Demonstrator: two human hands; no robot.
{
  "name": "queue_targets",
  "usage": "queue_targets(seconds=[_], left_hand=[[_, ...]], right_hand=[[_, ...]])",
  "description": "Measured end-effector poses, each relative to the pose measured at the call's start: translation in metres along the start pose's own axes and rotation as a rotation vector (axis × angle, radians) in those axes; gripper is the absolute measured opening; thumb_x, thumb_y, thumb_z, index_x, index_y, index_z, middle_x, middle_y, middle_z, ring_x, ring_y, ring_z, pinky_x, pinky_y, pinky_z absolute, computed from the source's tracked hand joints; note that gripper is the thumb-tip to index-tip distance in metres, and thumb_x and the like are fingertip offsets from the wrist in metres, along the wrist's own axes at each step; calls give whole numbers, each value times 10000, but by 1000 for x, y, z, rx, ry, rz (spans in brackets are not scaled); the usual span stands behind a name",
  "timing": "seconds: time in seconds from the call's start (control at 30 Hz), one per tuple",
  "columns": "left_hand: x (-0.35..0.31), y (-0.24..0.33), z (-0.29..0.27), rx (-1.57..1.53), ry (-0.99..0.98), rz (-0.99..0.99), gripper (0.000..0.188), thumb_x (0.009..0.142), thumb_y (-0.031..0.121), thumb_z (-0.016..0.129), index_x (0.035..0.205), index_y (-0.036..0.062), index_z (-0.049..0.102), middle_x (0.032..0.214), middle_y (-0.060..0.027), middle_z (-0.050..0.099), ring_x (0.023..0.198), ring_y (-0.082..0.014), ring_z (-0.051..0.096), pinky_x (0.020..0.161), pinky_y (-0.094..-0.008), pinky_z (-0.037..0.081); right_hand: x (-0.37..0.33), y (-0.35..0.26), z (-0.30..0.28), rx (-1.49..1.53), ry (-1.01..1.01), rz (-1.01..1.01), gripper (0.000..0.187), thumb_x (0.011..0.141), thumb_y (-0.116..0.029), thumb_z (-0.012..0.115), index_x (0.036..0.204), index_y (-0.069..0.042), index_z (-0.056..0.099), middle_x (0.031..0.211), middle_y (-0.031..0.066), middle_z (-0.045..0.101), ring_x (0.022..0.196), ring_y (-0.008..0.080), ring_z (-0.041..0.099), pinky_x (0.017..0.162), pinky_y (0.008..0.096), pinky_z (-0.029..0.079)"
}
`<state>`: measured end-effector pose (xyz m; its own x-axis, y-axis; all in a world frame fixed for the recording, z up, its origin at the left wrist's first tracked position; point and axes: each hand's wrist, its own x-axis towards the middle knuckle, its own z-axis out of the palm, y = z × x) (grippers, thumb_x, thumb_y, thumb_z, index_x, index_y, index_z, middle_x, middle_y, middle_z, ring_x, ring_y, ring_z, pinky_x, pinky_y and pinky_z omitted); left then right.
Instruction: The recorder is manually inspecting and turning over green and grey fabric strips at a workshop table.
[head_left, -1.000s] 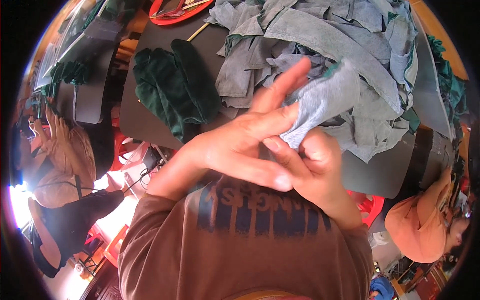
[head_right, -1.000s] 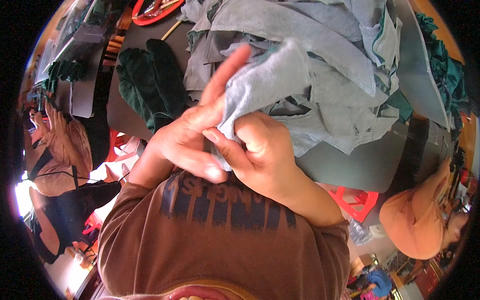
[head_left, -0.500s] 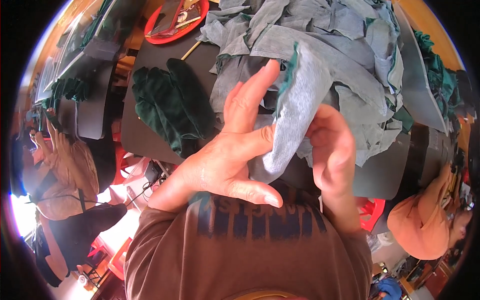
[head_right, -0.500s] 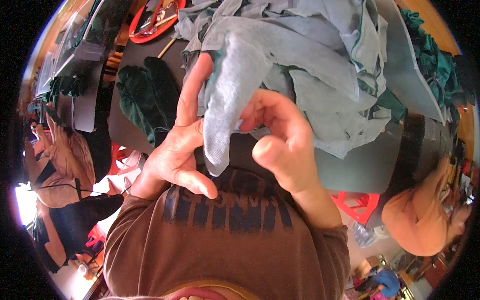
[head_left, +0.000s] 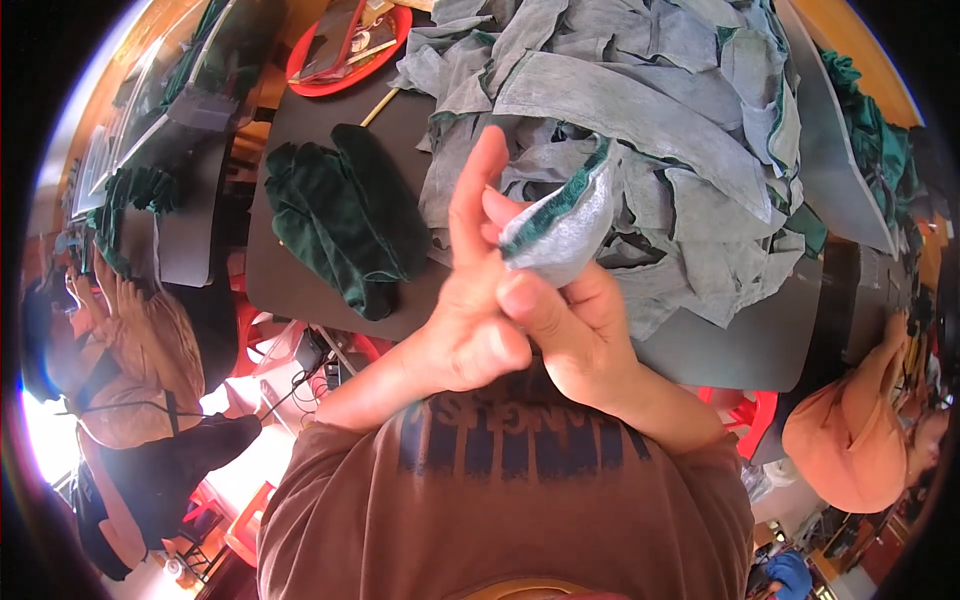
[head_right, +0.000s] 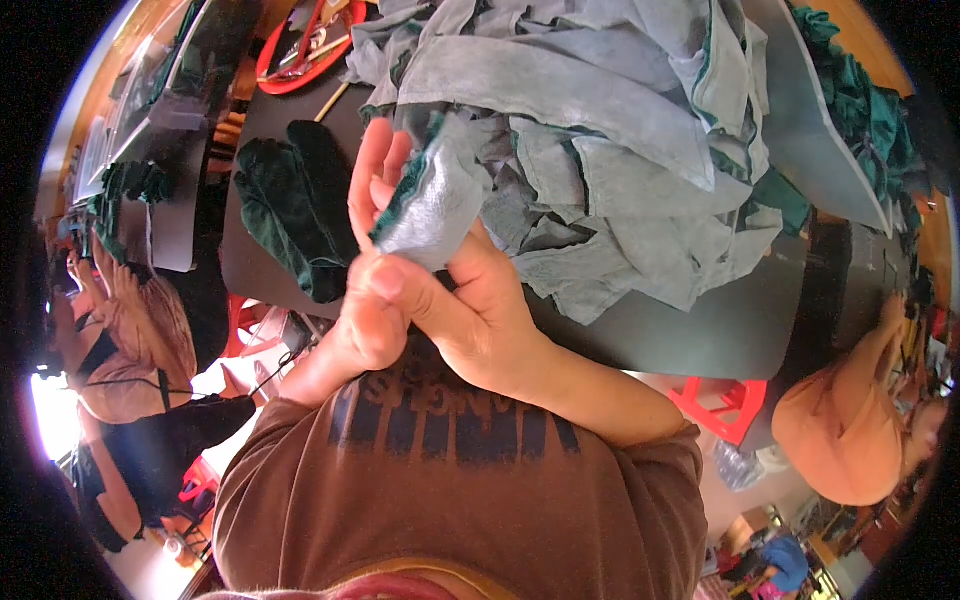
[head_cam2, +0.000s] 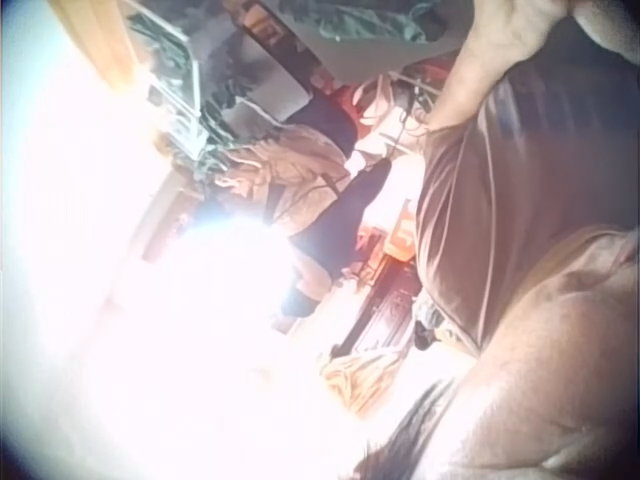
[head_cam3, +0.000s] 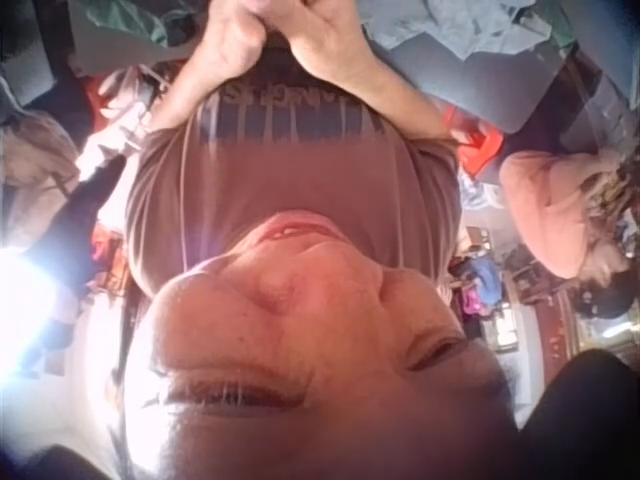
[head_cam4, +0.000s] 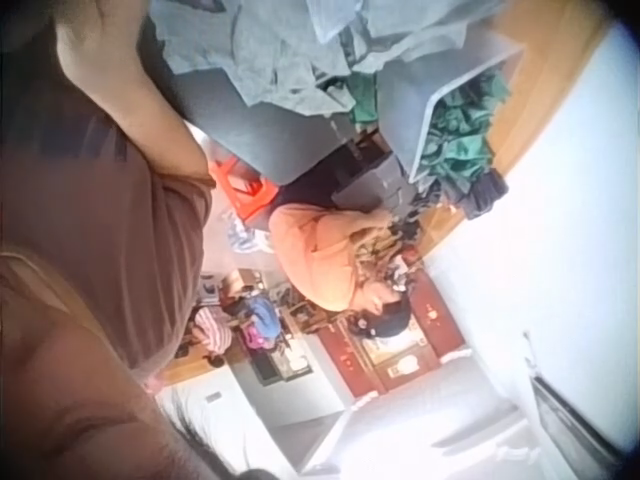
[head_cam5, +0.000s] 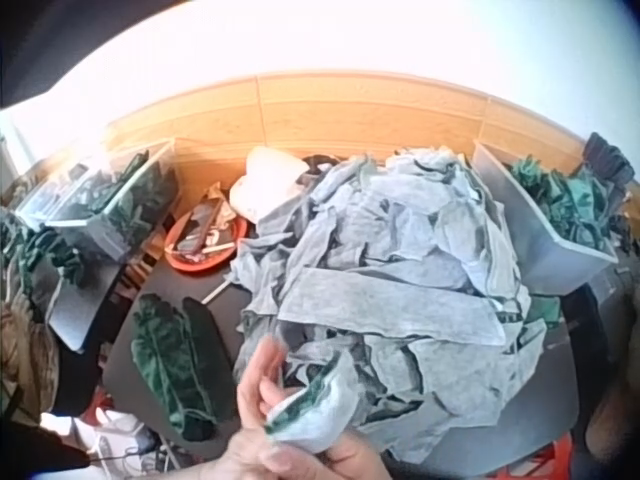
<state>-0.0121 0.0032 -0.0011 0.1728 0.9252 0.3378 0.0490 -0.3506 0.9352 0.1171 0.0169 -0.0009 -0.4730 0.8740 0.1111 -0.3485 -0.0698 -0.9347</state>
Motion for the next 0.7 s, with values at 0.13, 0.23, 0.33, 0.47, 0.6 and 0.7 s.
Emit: queue_targets(seconds=[0.13,0.23,0.33,0.47,0.6,0.7], left_hand=[[5,-12,2,-171,44,107,462,890,397,482,1075,-6,612,1447,-257,37,1352,-321,41,1044,-423,167],[6,-26,0,-180,0,206,435,899,367,479,1070,-9,615,1451,-259,-8,1359,-321,7,1057,-432,111],[4,-22,4,-205,-18,184,410,903,349,481,1040,-9,629,1452,-260,-42,1361,-333,-46,1064,-445,48],[2,-24,6,-140,-111,131,404,907,337,477,1068,-6,616,1456,-253,-5,1361,-307,-89,1066,-443,40],[-9,-14,11,-447,-49,-199,451,910,379,456,1114,-3,582,1427,-173,210,1363,-268,-61,1069,-433,43],[-4,-2,14,-780,65,-445,734,865,507,459,1361,5,259,1352,-103,340,1225,-212,364,1024,-343,271]], right_hand=[[3,-9,-5,131,-61,81,432,879,-126,562,1272,2,436,1295,62,435,1199,138,391,1016,311,265],[6,-15,-19,370,8,73,588,823,-299,600,1278,20,408,1195,101,505,1106,177,485,958,318,346],[11,-11,-27,440,35,85,665,807,-449,588,1243,32,446,1091,127,541,1035,207,520,891,317,407],[11,-5,-16,282,90,104,590,859,-448,529,1216,19,476,1004,102,549,965,175,522,854,290,412],[6,10,-3,282,38,5,405,914,-267,509,1203,15,481,1184,103,505,1057,160,494,923,309,379],[8,15,-5,134,6,2,405,914,-254,510,1211,18,469,1228,111,484,1092,169,481,952,320,356]])
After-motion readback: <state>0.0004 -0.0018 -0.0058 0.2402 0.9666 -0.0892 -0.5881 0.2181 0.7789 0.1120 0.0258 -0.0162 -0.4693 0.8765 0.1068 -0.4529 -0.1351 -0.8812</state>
